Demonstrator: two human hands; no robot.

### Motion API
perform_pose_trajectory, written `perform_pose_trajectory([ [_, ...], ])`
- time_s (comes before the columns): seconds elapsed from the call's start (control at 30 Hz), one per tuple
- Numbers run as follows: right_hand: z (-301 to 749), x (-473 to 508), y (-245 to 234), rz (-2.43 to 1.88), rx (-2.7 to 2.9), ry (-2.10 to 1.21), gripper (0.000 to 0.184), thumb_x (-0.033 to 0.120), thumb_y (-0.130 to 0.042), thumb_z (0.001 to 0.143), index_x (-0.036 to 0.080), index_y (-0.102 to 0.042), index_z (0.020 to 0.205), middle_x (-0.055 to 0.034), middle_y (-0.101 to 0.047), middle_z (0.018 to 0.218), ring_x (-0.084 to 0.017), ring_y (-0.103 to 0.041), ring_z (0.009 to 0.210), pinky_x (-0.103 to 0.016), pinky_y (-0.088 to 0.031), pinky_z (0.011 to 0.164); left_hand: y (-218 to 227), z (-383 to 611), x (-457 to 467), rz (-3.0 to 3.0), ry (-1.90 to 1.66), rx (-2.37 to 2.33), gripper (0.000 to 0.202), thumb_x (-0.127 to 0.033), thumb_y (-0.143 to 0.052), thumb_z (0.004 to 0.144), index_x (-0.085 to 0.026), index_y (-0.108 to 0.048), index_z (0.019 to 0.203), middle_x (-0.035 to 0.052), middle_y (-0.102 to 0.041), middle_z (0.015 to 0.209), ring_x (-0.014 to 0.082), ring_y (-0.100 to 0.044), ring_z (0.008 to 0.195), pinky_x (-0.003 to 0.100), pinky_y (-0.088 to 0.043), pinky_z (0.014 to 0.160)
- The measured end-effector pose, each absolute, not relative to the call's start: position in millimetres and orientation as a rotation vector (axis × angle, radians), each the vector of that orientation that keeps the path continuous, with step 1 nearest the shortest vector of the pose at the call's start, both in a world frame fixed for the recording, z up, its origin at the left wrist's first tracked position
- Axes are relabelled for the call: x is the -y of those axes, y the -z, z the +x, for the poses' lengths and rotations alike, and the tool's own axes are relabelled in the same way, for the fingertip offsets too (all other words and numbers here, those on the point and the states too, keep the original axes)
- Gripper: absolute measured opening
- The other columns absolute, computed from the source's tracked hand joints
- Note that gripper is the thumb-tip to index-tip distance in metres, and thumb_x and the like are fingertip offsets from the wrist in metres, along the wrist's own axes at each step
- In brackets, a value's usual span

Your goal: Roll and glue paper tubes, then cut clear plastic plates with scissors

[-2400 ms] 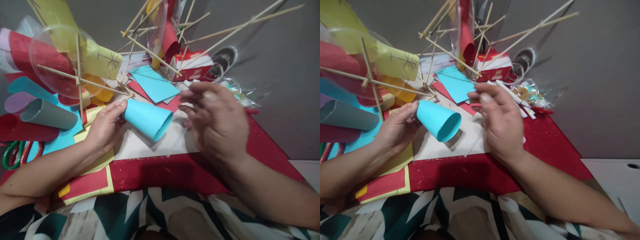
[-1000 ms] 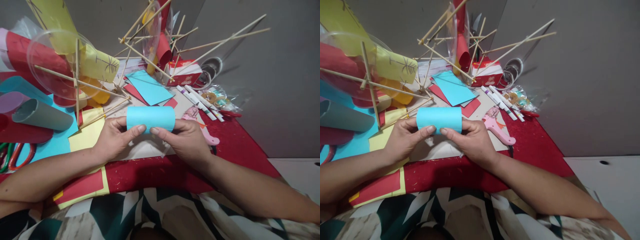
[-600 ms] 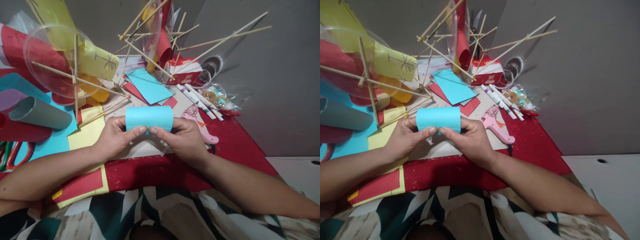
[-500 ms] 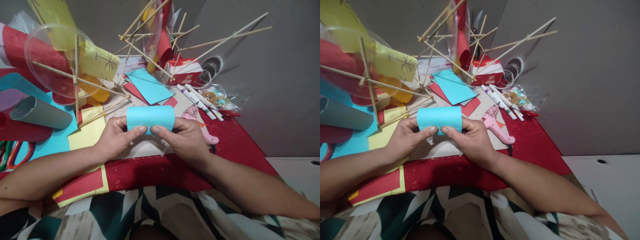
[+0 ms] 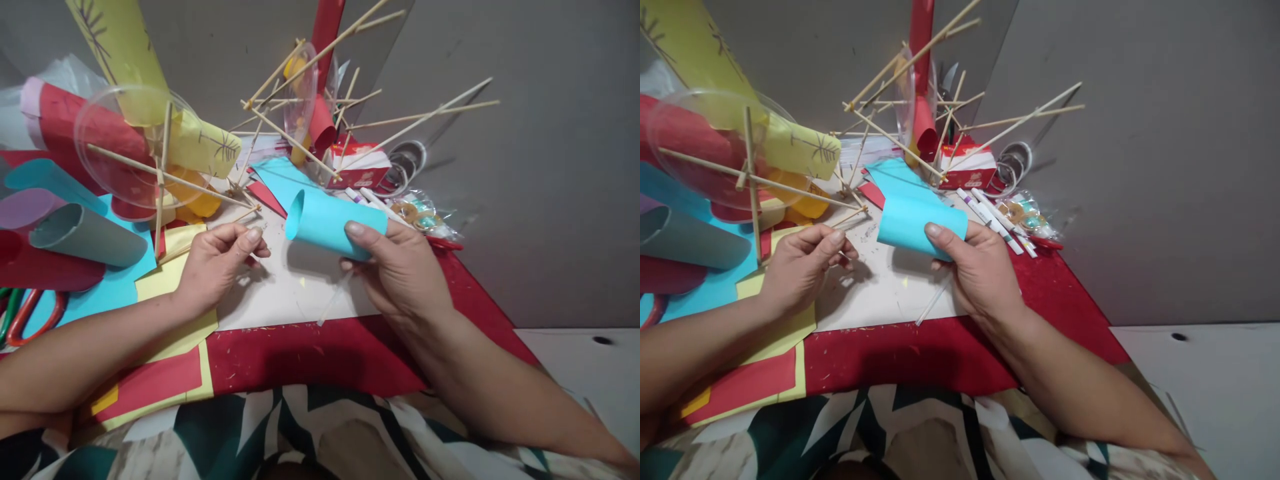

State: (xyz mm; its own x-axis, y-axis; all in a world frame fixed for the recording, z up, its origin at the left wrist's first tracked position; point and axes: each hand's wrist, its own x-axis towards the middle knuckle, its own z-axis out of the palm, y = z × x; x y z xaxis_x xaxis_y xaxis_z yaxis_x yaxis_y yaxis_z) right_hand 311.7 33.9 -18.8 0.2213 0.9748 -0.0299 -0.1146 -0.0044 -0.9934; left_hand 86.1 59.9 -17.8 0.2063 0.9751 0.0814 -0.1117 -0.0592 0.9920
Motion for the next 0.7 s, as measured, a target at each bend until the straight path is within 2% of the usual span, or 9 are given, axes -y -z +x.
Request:
perform_pose_trajectory([
  [0.17,311,-40,15,-1.181,0.799,-1.344,0.035,0.041,-0.091,0.059,0.020,-0.072,0.079,0.0001,-0.062,0.078,-0.010,-0.051,0.062,-0.018,-0.043,0.039,15,86,-57,1.360,-1.065,-0.917,0.039,-0.052,-0.076,0.086,-0.017,-0.069,0.069,-0.0019,-0.063,0.052,0.0076,-0.057,0.050,0.018,-0.046,0.054],
  [0.33,313,-42,17,-1.197,0.697,-1.474,0.040,0.041,-0.096,0.051,0.019,-0.069,0.072,0.0008,-0.061,0.074,-0.009,-0.053,0.061,-0.017,-0.048,0.041,16,86,-55,1.374,-0.989,-0.915,0.055,-0.063,-0.068,0.088,-0.019,-0.057,0.057,-0.0047,-0.047,0.039,0.0090,-0.053,0.041,0.019,-0.040,0.044],
  [0.57,308,-44,21,-1.198,0.739,-1.410,0.041,0.042,-0.097,0.049,0.018,-0.073,0.072,0.0006,-0.061,0.075,-0.009,-0.051,0.061,-0.017,-0.046,0.040,18,86,-58,1.318,-1.022,-0.878,0.063,-0.061,-0.066,0.089,-0.020,-0.046,0.046,-0.0037,-0.045,0.038,0.0079,-0.049,0.039,0.019,-0.038,0.043],
  [0.7,307,-40,28,-1.189,0.858,-1.207,0.037,0.044,-0.095,0.054,0.019,-0.071,0.065,0.0011,-0.060,0.067,-0.010,-0.051,0.058,-0.021,-0.044,0.042,14,84,-59,1.257,-1.045,-0.894,0.054,-0.060,-0.074,0.084,-0.017,-0.055,0.056,-0.0025,-0.059,0.051,0.0055,-0.049,0.041,0.017,-0.038,0.042],
])
